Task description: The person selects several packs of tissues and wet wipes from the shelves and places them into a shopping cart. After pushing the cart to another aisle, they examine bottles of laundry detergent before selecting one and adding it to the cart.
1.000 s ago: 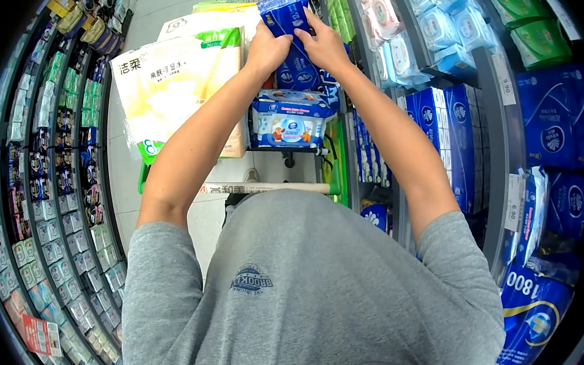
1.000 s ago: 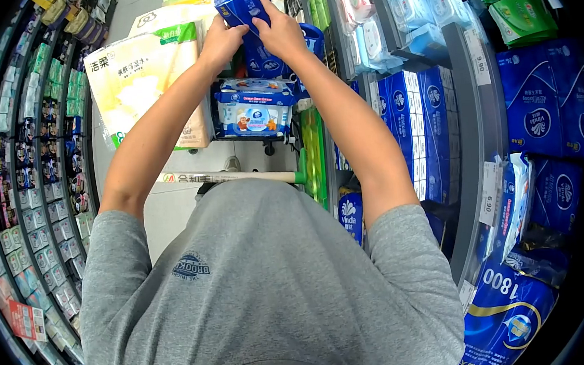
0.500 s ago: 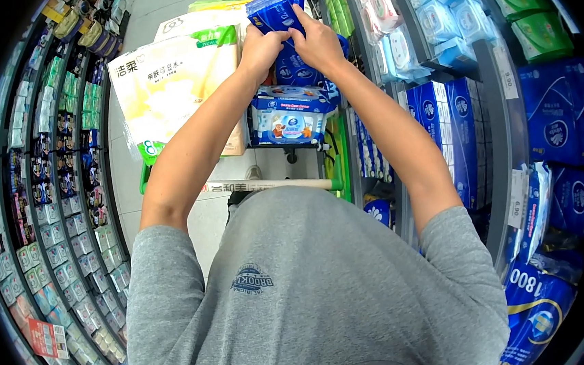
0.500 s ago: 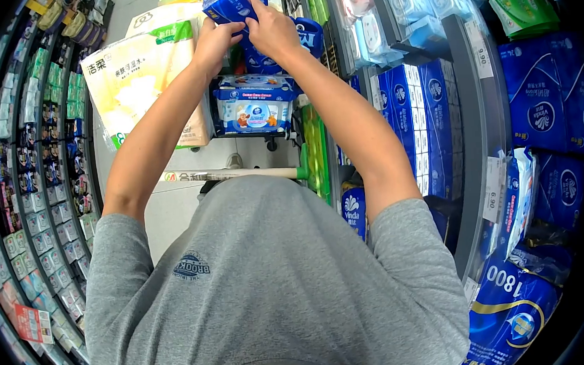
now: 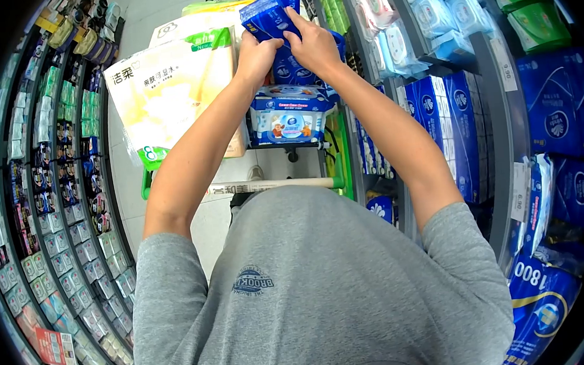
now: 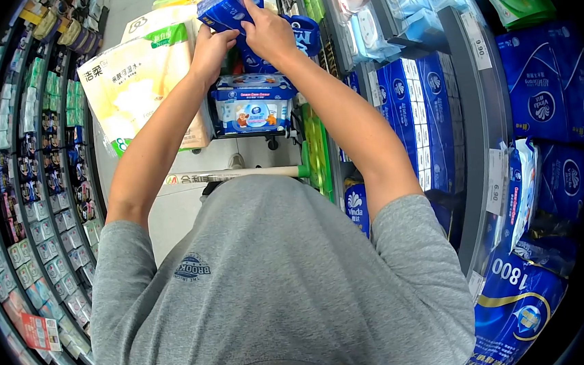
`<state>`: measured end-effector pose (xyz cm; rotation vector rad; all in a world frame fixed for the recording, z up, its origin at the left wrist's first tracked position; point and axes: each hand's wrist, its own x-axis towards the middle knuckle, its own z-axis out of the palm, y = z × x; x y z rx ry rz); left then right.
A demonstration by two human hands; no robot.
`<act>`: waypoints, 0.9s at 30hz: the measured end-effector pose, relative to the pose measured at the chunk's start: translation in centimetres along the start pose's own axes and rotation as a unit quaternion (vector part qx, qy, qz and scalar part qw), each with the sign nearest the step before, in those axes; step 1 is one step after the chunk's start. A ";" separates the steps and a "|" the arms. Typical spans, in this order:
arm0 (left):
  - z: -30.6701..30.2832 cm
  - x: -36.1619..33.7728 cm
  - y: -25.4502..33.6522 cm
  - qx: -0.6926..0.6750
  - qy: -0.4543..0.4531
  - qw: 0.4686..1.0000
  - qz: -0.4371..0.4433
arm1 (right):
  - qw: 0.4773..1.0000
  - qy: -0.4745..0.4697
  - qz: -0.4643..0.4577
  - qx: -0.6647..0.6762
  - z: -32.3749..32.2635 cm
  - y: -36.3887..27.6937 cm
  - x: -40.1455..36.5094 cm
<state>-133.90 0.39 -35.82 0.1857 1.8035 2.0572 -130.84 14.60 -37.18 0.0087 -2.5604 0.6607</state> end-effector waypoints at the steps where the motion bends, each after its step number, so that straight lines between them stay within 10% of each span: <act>1: 0.1 -0.2 0.0 -0.011 -0.003 1.000 0.000 | 1.000 -0.004 0.005 -0.003 -0.1 -0.1 -0.1; 27: 1.2 -1.9 -3.8 0.034 0.072 0.997 0.012 | 0.975 -0.118 0.131 0.139 1.3 2.3 -4.8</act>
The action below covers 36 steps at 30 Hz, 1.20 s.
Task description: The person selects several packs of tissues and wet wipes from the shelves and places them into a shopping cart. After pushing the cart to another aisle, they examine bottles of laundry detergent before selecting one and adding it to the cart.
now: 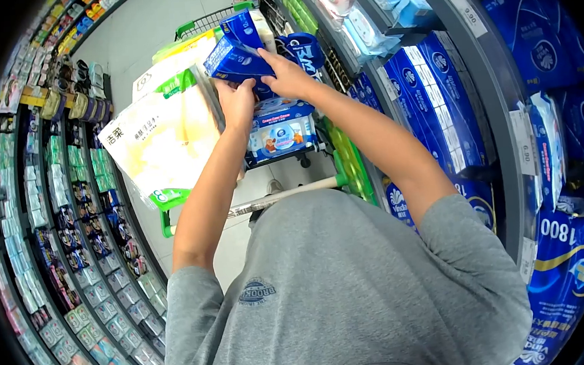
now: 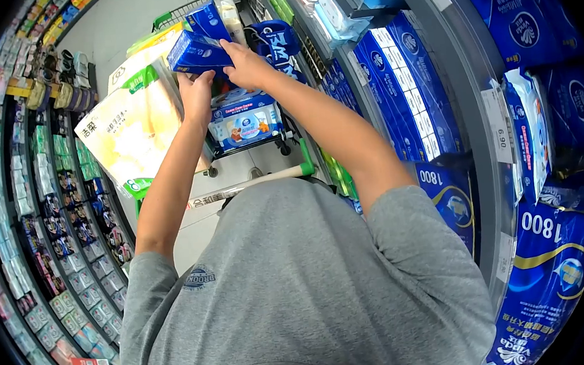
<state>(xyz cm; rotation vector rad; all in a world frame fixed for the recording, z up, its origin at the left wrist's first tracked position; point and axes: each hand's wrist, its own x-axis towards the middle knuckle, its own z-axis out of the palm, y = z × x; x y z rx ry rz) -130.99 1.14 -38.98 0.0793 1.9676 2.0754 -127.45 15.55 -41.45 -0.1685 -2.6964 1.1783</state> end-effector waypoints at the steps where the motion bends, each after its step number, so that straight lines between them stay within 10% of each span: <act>1: 0.0 0.4 -0.4 0.028 0.019 0.999 0.039 | 0.999 0.025 -0.015 -0.029 0.2 -0.2 -0.3; 36: -1.3 -1.3 -0.7 -0.015 -0.082 0.996 0.014 | 0.998 0.066 0.004 -0.018 0.9 -1.2 -1.6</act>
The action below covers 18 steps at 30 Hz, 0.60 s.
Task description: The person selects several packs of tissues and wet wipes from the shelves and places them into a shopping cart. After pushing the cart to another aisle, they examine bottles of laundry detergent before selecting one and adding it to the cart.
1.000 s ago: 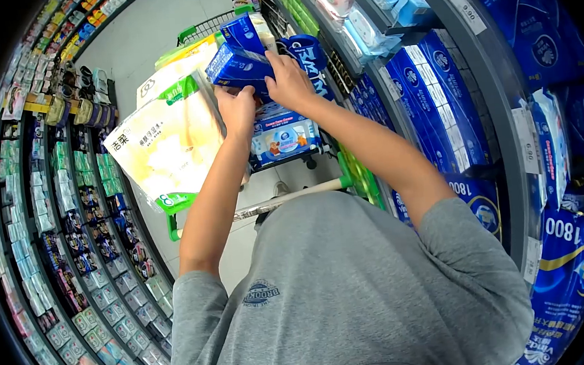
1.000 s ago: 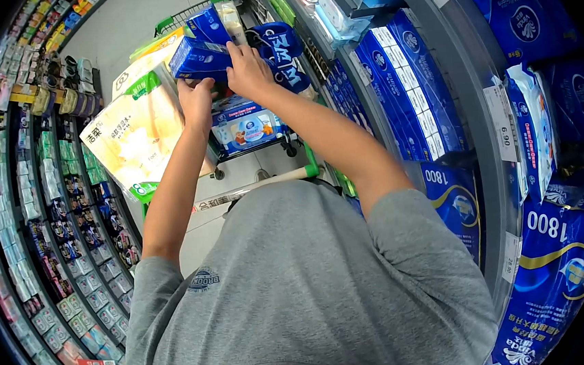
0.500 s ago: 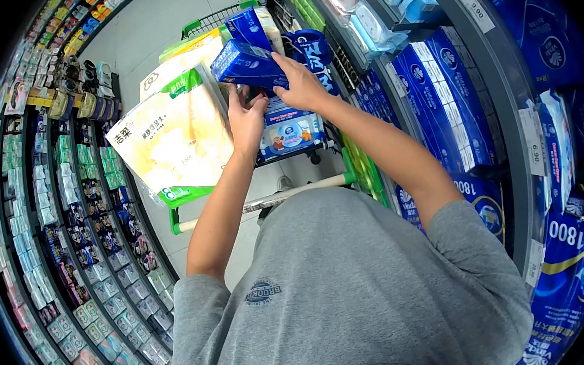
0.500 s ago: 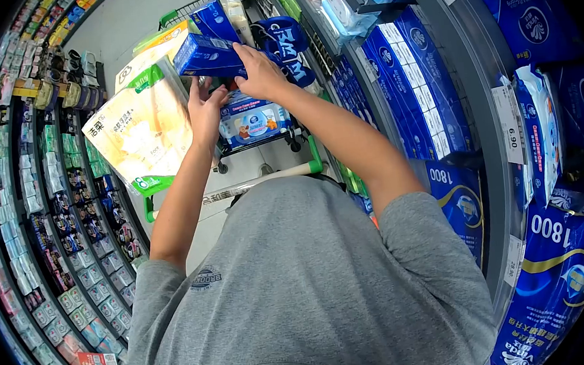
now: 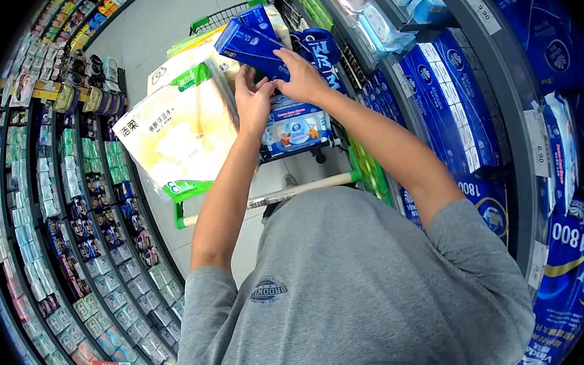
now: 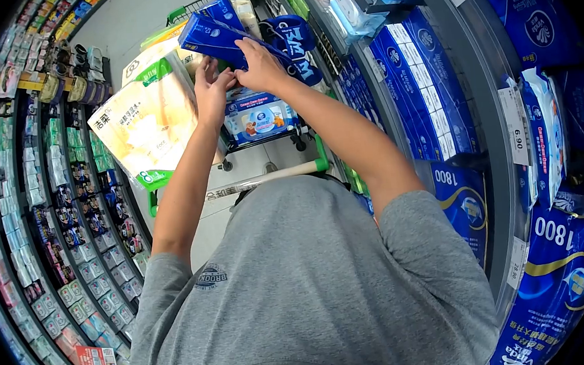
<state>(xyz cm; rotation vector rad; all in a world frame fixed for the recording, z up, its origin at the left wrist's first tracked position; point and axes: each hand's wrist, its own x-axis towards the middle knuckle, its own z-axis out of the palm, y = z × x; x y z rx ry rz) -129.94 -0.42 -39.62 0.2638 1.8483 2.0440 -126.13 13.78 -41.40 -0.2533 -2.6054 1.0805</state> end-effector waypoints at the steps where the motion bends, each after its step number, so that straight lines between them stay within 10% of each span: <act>1: 0.0 0.0 -0.1 0.019 -0.010 1.000 0.005 | 1.000 -0.015 0.000 -0.012 0.2 0.2 0.1; 7: 0.1 1.5 0.2 0.019 -0.052 0.998 -0.014 | 0.991 -0.130 0.028 -0.020 -0.4 1.4 2.0; 18: 1.3 3.5 0.7 0.097 -0.091 0.990 -0.046 | 0.990 -0.045 0.116 0.068 -1.4 1.8 -1.7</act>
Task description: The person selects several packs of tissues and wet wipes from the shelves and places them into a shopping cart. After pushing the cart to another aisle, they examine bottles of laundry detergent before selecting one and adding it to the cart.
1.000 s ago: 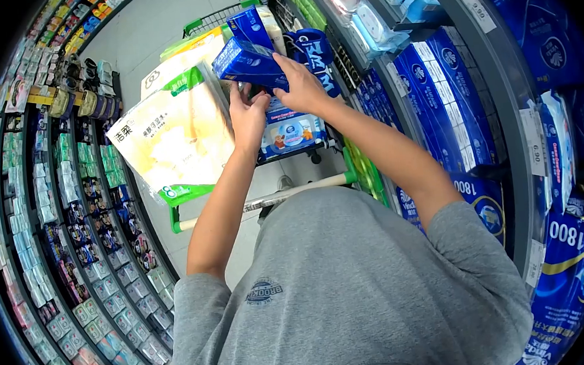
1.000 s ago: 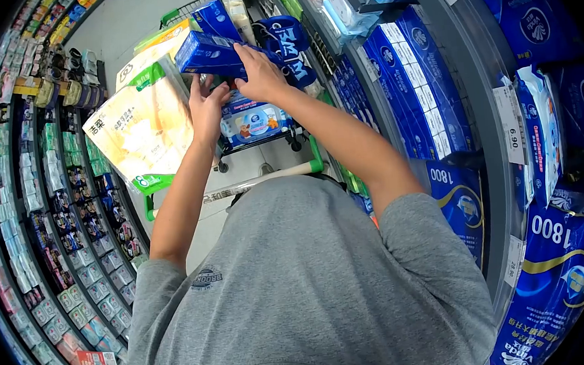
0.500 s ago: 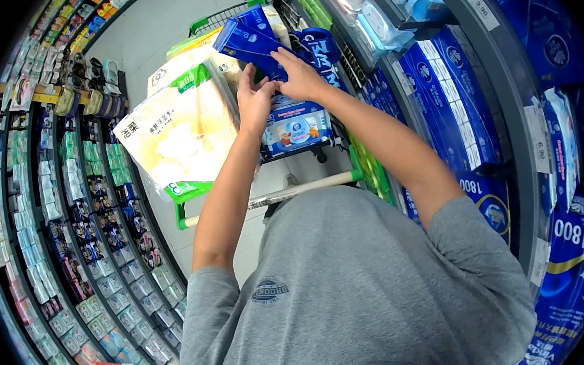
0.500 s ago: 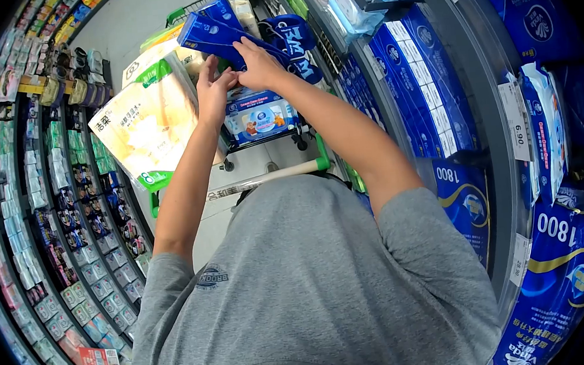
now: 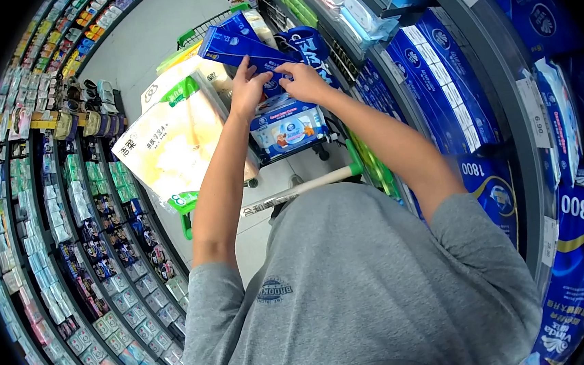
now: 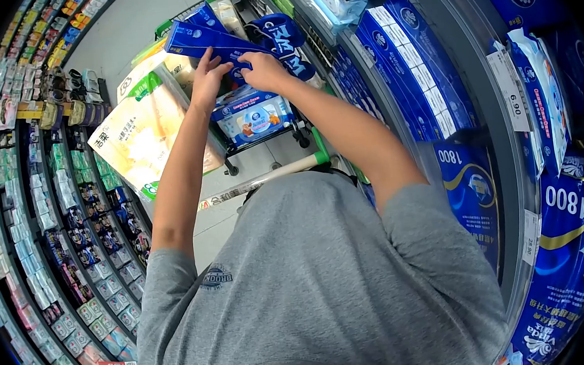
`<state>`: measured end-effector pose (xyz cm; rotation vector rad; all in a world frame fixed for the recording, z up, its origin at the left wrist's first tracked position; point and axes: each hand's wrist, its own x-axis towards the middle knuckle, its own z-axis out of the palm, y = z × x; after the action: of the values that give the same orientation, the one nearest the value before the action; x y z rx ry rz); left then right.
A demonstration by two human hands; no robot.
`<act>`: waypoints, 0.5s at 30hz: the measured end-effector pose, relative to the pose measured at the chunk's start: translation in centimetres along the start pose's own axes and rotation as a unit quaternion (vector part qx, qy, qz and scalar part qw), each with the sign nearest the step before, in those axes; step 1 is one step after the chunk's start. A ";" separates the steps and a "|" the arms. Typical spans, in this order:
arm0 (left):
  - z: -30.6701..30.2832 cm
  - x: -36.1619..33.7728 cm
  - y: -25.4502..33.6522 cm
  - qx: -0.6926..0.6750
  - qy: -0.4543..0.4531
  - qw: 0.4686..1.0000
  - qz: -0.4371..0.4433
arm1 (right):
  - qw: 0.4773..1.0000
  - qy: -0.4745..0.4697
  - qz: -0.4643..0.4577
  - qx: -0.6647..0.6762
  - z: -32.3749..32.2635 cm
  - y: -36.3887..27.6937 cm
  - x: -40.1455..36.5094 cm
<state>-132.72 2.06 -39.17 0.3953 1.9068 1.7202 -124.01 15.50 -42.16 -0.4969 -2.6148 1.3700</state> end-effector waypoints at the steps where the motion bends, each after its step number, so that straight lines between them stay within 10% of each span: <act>1: 0.0 0.4 0.3 0.014 0.006 1.000 -0.005 | 0.999 0.028 -0.011 0.020 0.1 0.3 -0.8; 10: -0.2 4.0 -3.6 0.143 0.109 0.984 0.019 | 0.977 0.157 -0.005 0.141 -4.9 5.4 -9.4; 15: 1.2 2.5 -2.5 0.212 0.110 0.970 0.047 | 0.944 0.207 0.143 0.215 -9.0 10.4 -17.8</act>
<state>-133.70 4.08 -42.17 0.4747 2.4632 1.4514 -102.62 21.60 -45.14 -0.9930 -1.8929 1.6439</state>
